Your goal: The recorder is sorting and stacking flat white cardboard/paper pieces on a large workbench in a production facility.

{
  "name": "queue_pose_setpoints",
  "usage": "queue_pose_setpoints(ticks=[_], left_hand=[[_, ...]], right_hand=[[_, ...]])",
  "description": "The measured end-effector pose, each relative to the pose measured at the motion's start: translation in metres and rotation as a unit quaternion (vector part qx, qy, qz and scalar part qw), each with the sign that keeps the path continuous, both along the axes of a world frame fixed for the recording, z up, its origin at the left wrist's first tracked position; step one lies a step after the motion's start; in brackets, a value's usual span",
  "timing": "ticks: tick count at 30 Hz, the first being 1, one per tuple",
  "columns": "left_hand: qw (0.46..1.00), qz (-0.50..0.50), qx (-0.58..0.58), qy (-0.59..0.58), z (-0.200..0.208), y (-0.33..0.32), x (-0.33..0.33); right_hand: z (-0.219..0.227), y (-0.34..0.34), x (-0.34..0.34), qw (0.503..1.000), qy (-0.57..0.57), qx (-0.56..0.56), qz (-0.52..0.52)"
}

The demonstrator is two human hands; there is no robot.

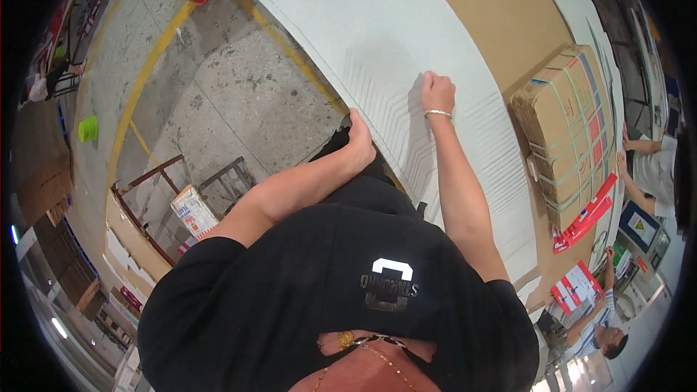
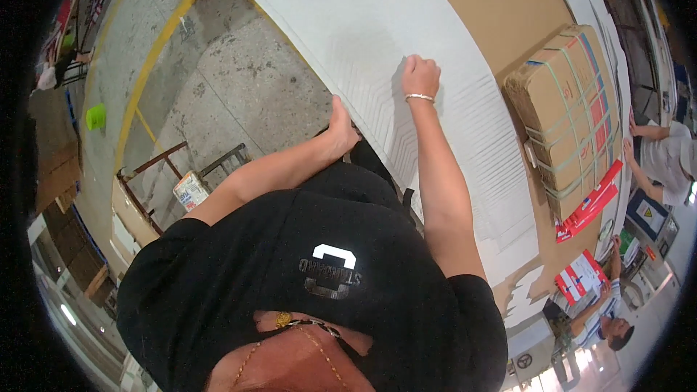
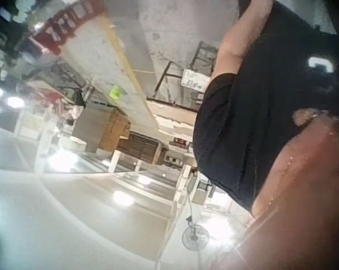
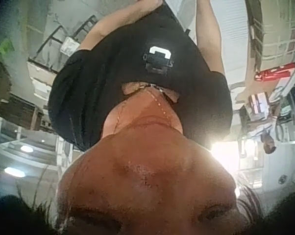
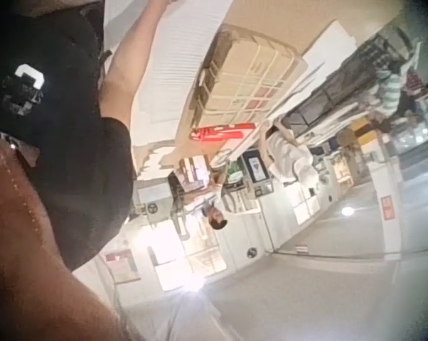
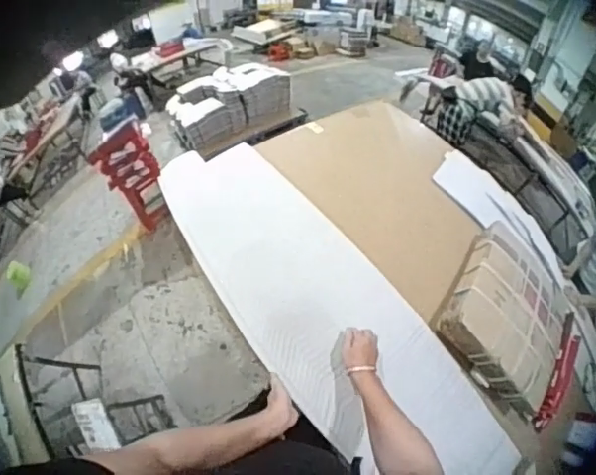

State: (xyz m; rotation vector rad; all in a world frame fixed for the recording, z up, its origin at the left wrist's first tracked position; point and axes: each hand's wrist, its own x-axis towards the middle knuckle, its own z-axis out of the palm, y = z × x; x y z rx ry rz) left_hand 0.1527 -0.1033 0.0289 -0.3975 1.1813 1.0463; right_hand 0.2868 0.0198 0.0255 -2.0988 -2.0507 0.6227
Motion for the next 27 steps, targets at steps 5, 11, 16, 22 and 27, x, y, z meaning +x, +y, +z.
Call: queue_pose_setpoints(ticks=[5,11,16,22,27], left_hand=[[1.000,0.000,-0.008,-0.020,-0.026,0.006,0.013],[0.999,0.000,0.028,-0.030,-0.022,-0.005,0.009],[0.997,-0.071,-0.008,-0.028,0.020,-0.014,0.031],[0.994,-0.019,0.031,-0.104,0.008,-0.010,0.036],[0.995,-0.057,0.001,-0.085,0.016,-0.017,0.030]], right_hand=[[-0.010,-0.025,0.002,0.989,0.068,0.132,-0.006],[-0.017,-0.025,0.020,0.988,0.102,0.120,0.006],[-0.019,-0.052,0.063,0.993,0.074,0.072,-0.057],[-0.013,-0.065,0.052,0.984,0.104,0.132,-0.058],[-0.013,-0.050,0.067,0.988,0.123,0.081,-0.043]])
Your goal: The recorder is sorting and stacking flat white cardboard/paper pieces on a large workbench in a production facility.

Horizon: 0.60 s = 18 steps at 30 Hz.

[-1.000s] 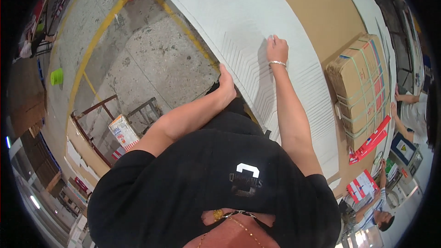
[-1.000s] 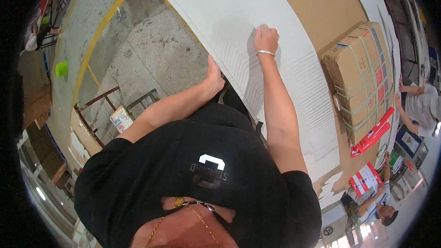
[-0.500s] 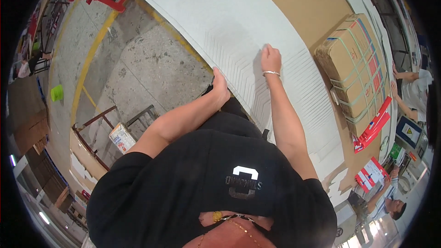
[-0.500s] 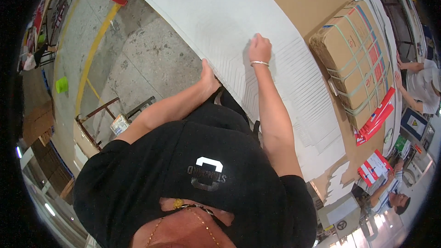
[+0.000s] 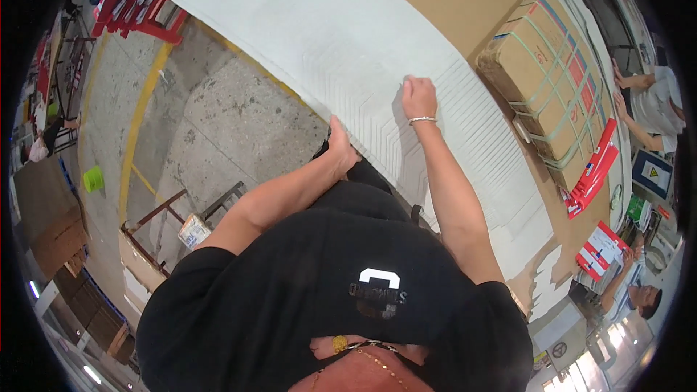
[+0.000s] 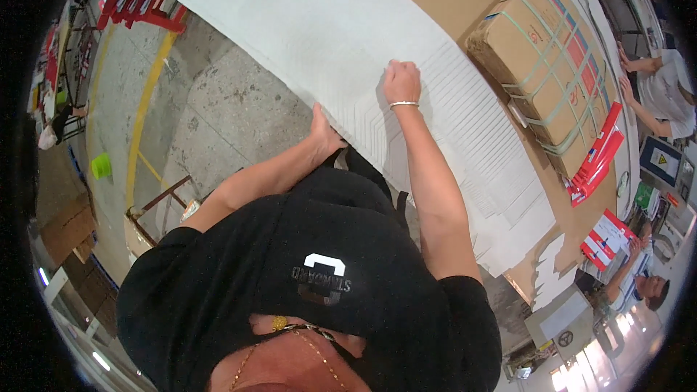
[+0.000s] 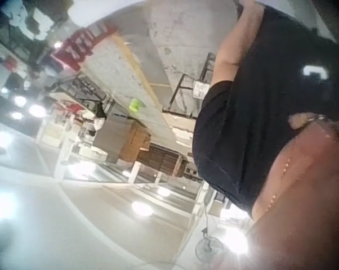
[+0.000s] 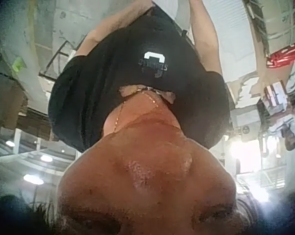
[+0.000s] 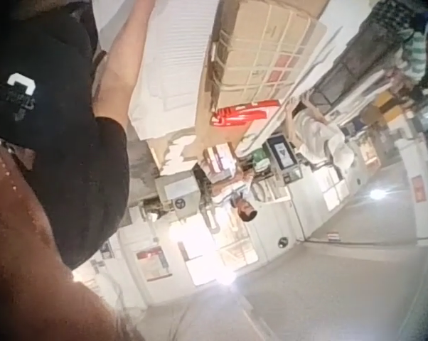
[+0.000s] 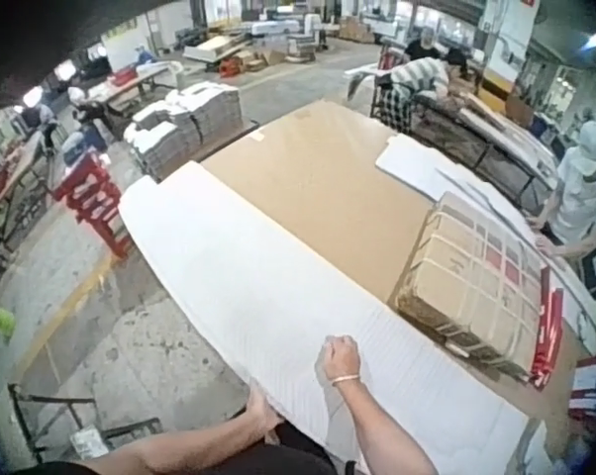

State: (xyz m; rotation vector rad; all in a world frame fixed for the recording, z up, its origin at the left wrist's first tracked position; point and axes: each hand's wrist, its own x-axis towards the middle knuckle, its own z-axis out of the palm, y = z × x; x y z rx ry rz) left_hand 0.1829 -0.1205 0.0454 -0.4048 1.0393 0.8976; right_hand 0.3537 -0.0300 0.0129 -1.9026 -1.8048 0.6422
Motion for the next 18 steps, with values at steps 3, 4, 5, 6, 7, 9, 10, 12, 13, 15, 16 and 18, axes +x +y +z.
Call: queue_pose_setpoints(ticks=[3,4,5,6,7,9,10,12,13,15,16,18], left_hand=[[0.993,-0.068,-0.068,0.068,0.010,-0.002,0.000],[0.991,-0.075,-0.084,0.076,0.007,-0.003,0.000],[0.991,-0.071,-0.084,0.079,0.002,-0.005,-0.004],[0.995,-0.028,-0.051,0.084,-0.004,-0.008,-0.007],[0.996,0.010,-0.016,0.084,-0.007,-0.007,-0.005],[0.997,0.032,-0.003,0.071,0.001,0.001,0.003],[0.995,0.065,0.005,0.069,0.002,0.001,0.000],[0.995,0.076,0.006,0.068,0.005,0.004,-0.002],[0.995,0.083,0.010,0.060,0.006,0.005,-0.002],[0.994,0.086,0.014,0.059,0.000,0.003,-0.007],[0.995,0.085,0.019,0.055,-0.002,0.004,-0.009],[0.995,0.080,0.030,0.058,-0.005,0.001,-0.013]], right_hand=[[0.001,0.039,0.039,0.991,-0.100,0.075,-0.049],[-0.002,0.057,0.054,0.984,-0.139,0.090,-0.060],[0.000,0.072,0.060,0.986,-0.151,0.043,-0.058],[0.003,0.088,0.066,0.985,-0.164,-0.003,-0.056],[0.000,0.103,0.080,0.985,-0.166,0.000,-0.057],[-0.007,0.124,0.107,0.974,-0.215,-0.054,-0.040],[-0.006,0.128,0.103,0.975,-0.211,-0.055,-0.035],[0.000,0.134,0.099,0.976,-0.155,-0.151,-0.002],[-0.001,0.130,0.095,0.976,-0.155,-0.151,0.000],[-0.007,0.118,0.081,0.979,-0.187,-0.046,-0.062],[-0.008,0.117,0.080,0.980,-0.187,-0.044,-0.058],[-0.008,0.118,0.074,0.979,-0.186,-0.060,-0.049]])
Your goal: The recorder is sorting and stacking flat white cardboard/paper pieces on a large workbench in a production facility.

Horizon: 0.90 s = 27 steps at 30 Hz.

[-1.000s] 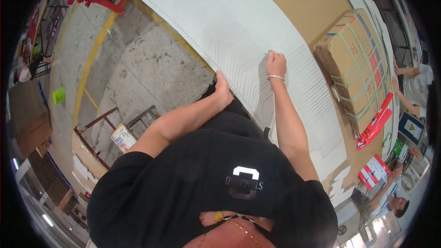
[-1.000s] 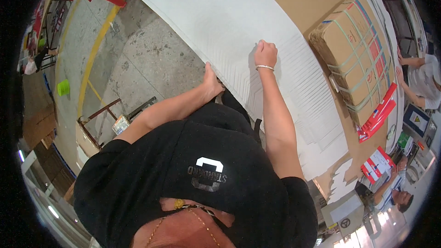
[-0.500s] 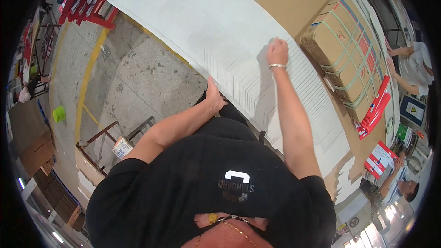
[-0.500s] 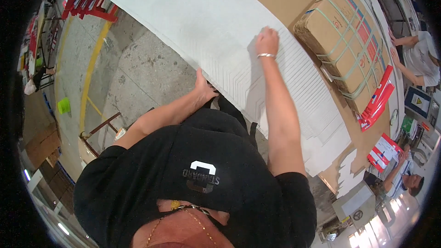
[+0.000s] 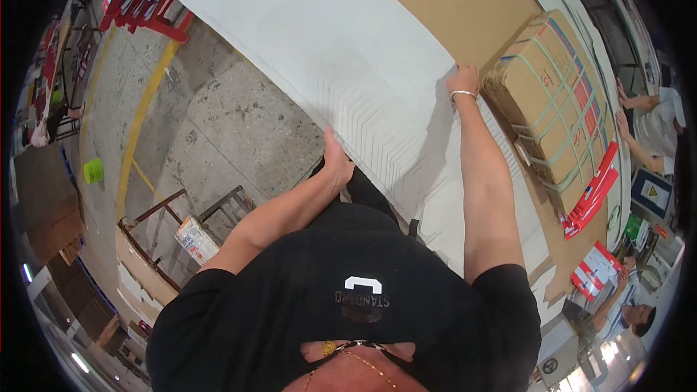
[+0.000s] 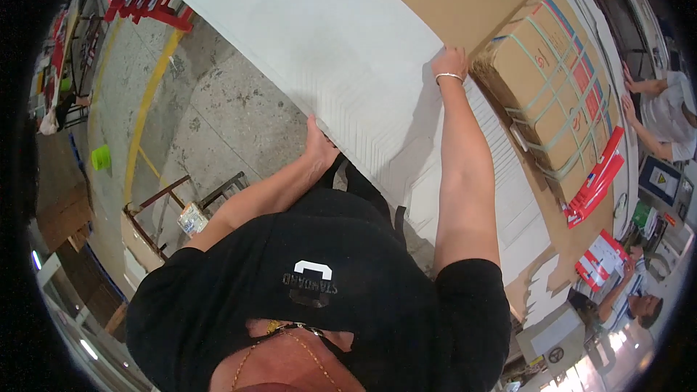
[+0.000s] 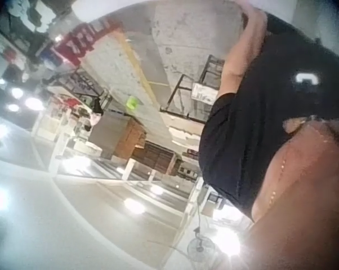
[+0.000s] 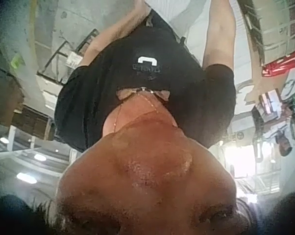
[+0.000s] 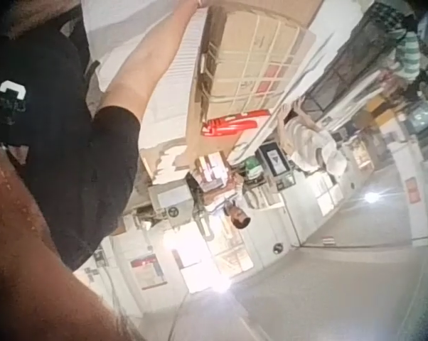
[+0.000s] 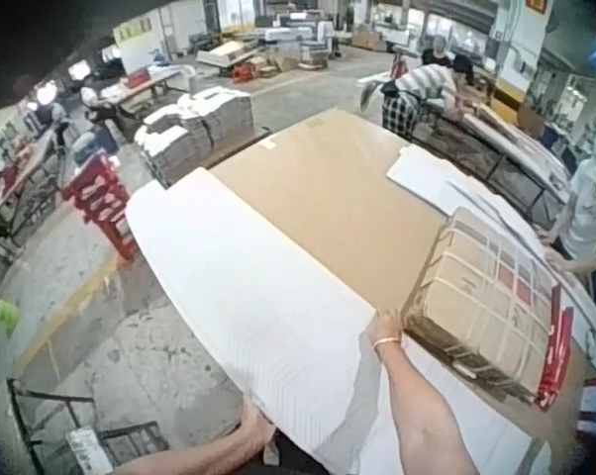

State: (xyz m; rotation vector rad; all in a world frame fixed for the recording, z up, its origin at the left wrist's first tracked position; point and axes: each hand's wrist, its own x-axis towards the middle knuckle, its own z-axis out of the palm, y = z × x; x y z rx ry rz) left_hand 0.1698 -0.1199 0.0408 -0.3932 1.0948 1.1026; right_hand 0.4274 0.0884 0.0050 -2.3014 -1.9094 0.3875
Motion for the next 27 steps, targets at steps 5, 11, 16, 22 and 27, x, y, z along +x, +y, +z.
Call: queue_pose_setpoints(ticks=[5,11,16,22,27], left_hand=[[0.995,-0.060,-0.056,0.057,0.002,0.000,-0.007],[0.999,-0.016,-0.011,0.048,-0.007,0.002,-0.007],[0.999,-0.012,-0.042,0.034,-0.009,0.003,-0.021],[0.989,0.057,0.063,0.125,-0.030,0.008,-0.023],[0.984,0.037,0.003,0.174,0.001,0.041,-0.030]], right_hand=[[-0.010,0.030,0.001,0.999,0.011,0.038,0.024],[-0.010,0.046,-0.024,0.998,0.045,-0.020,0.038],[-0.011,0.038,-0.011,0.996,0.038,0.037,0.068],[-0.008,0.012,0.004,0.997,-0.019,0.000,0.074],[-0.025,0.044,0.005,0.984,0.002,0.086,0.154]])
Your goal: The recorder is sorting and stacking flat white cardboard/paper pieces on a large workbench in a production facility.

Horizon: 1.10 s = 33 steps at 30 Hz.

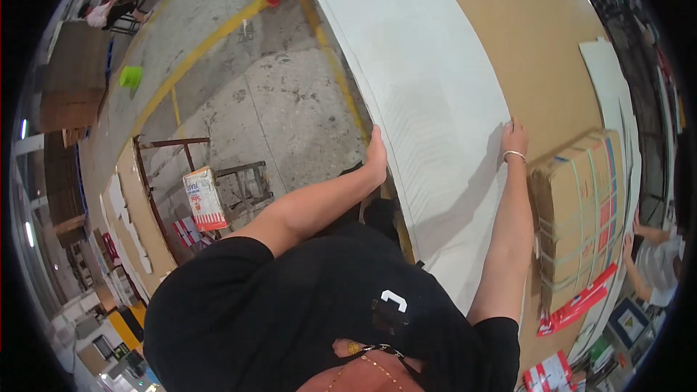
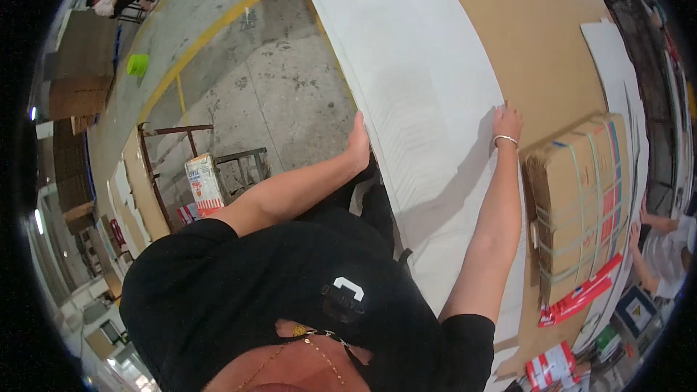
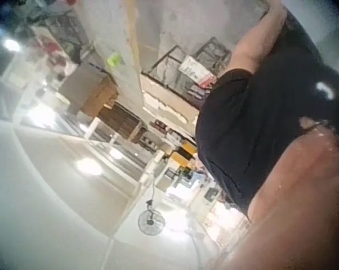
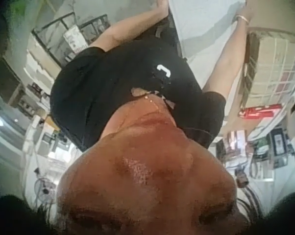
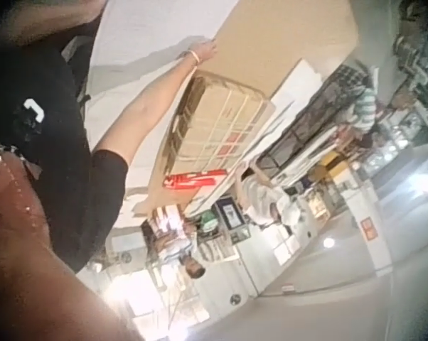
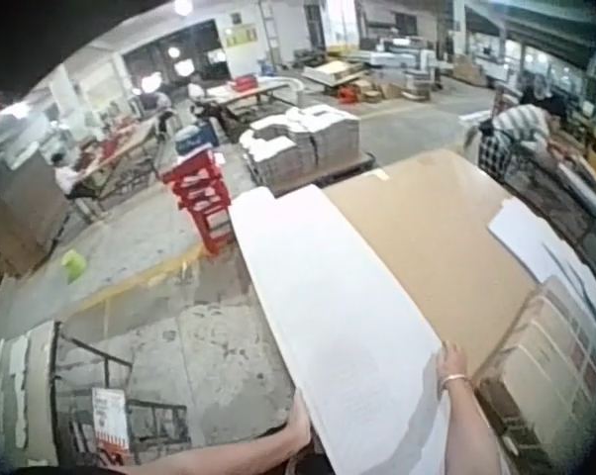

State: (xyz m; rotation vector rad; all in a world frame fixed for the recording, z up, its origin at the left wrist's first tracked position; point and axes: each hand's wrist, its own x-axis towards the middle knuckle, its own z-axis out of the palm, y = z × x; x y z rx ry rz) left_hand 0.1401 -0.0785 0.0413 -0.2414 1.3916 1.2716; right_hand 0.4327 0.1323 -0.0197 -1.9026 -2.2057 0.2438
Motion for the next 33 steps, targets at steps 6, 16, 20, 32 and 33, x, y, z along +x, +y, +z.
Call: queue_pose_setpoints(ticks=[6,16,20,32,33], left_hand=[[0.999,0.000,0.024,0.042,-0.024,0.036,-0.055],[0.994,0.008,0.016,0.112,-0.048,0.076,-0.122],[0.979,0.014,0.011,0.205,-0.059,0.125,-0.162],[0.967,0.038,0.017,0.251,-0.037,0.172,-0.218],[0.949,0.059,-0.003,0.310,-0.044,0.187,-0.239]], right_hand=[[0.003,0.056,-0.071,0.995,-0.027,-0.089,-0.023],[0.038,0.052,-0.250,0.995,-0.013,0.061,0.074],[0.015,0.046,-0.323,0.994,0.080,0.033,0.069],[0.014,0.136,-0.398,0.986,0.127,0.054,0.097],[0.015,0.154,-0.420,0.985,0.136,0.028,0.103]])
